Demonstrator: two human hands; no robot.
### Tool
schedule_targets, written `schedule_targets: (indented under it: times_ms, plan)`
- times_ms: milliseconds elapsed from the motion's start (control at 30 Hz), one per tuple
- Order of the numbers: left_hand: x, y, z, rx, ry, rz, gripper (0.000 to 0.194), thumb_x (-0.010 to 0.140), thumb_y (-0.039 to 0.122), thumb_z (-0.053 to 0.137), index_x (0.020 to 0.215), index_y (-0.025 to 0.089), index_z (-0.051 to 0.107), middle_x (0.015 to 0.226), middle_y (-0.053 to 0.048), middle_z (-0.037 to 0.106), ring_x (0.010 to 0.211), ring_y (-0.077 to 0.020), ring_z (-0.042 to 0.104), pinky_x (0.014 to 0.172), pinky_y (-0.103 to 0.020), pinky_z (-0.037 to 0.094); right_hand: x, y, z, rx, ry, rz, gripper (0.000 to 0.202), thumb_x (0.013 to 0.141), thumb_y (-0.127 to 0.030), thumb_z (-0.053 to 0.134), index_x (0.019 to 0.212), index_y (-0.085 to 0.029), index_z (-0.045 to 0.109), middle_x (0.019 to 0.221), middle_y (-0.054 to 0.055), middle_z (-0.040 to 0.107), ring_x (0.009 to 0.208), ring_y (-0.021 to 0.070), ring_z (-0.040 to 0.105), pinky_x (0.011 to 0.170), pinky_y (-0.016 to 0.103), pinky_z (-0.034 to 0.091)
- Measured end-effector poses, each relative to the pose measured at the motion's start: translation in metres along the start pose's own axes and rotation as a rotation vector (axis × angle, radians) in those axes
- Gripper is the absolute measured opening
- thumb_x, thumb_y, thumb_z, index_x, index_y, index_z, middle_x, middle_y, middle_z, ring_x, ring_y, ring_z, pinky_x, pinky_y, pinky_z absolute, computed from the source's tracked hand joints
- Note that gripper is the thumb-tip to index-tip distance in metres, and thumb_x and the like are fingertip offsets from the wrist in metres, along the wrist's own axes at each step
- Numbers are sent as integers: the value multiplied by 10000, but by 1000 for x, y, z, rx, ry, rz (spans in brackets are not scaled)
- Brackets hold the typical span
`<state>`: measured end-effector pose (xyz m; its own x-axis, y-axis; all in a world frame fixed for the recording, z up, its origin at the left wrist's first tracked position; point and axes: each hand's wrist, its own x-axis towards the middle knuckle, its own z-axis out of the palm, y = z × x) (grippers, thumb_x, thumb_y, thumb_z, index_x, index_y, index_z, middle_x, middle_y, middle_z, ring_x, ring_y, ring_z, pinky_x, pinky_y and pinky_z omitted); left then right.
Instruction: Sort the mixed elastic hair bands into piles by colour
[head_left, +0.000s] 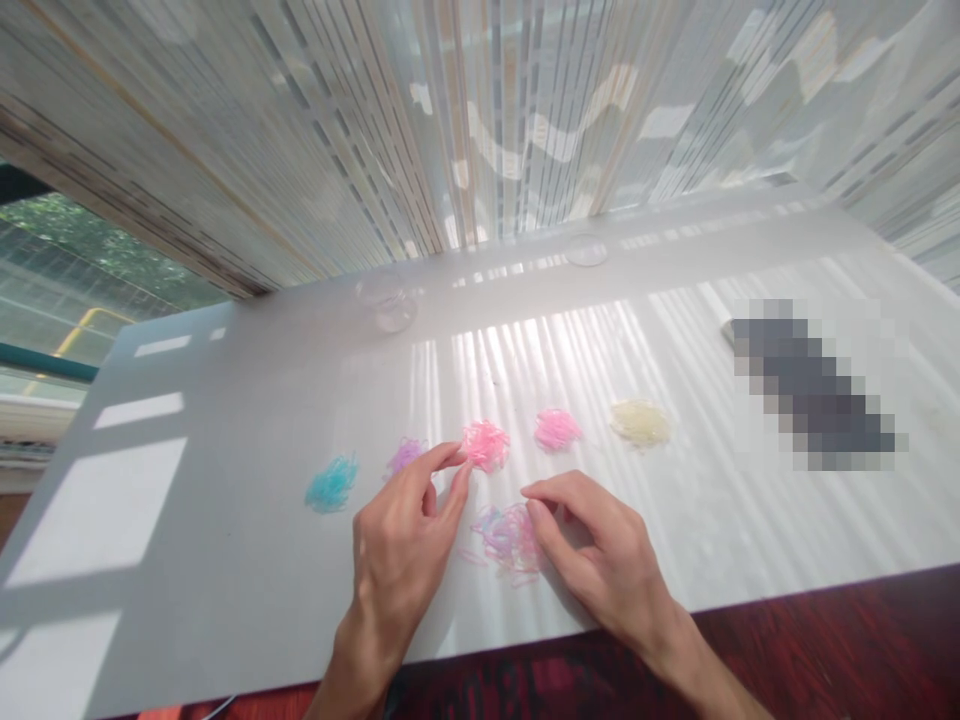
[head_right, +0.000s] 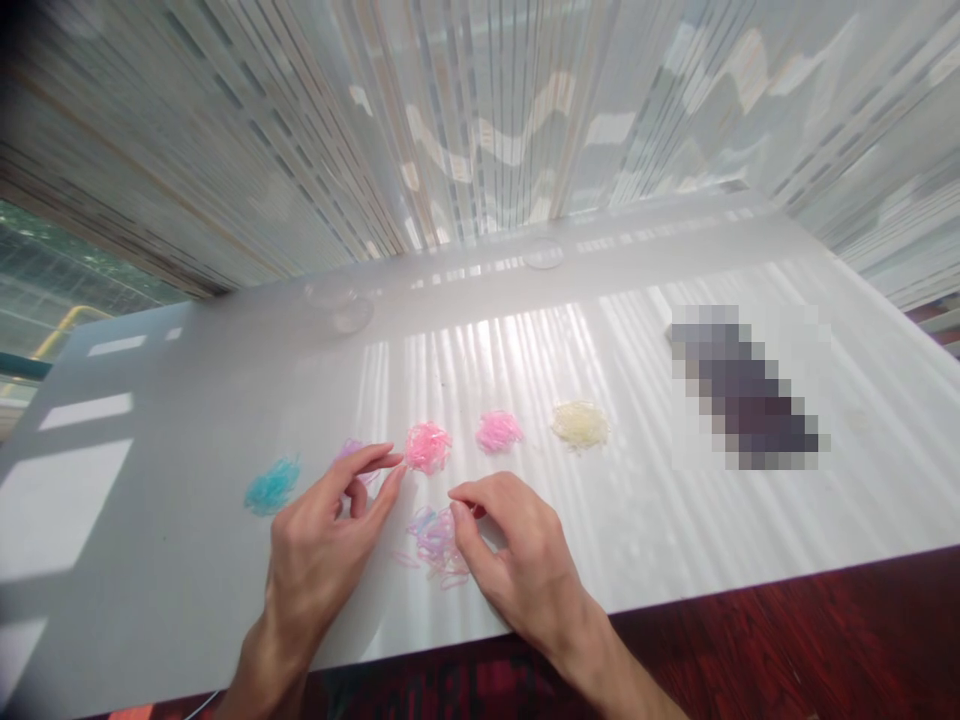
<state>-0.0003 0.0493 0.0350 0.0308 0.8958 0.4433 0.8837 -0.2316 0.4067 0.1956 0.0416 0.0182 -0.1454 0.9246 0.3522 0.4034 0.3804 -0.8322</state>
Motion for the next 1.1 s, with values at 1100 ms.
schedule_targets:
  times_ms: [1100]
  plan:
    - [-63,-19,-31,-166,-381,57,121,1060,239,459,1066,240,581,1001,-14,668,772,-157,692,680,-259,519,-9,3,7,-81,-146,-296,159,946,-118,644,1072,-210,675,892,50,712,801,185,655,703,315,567]
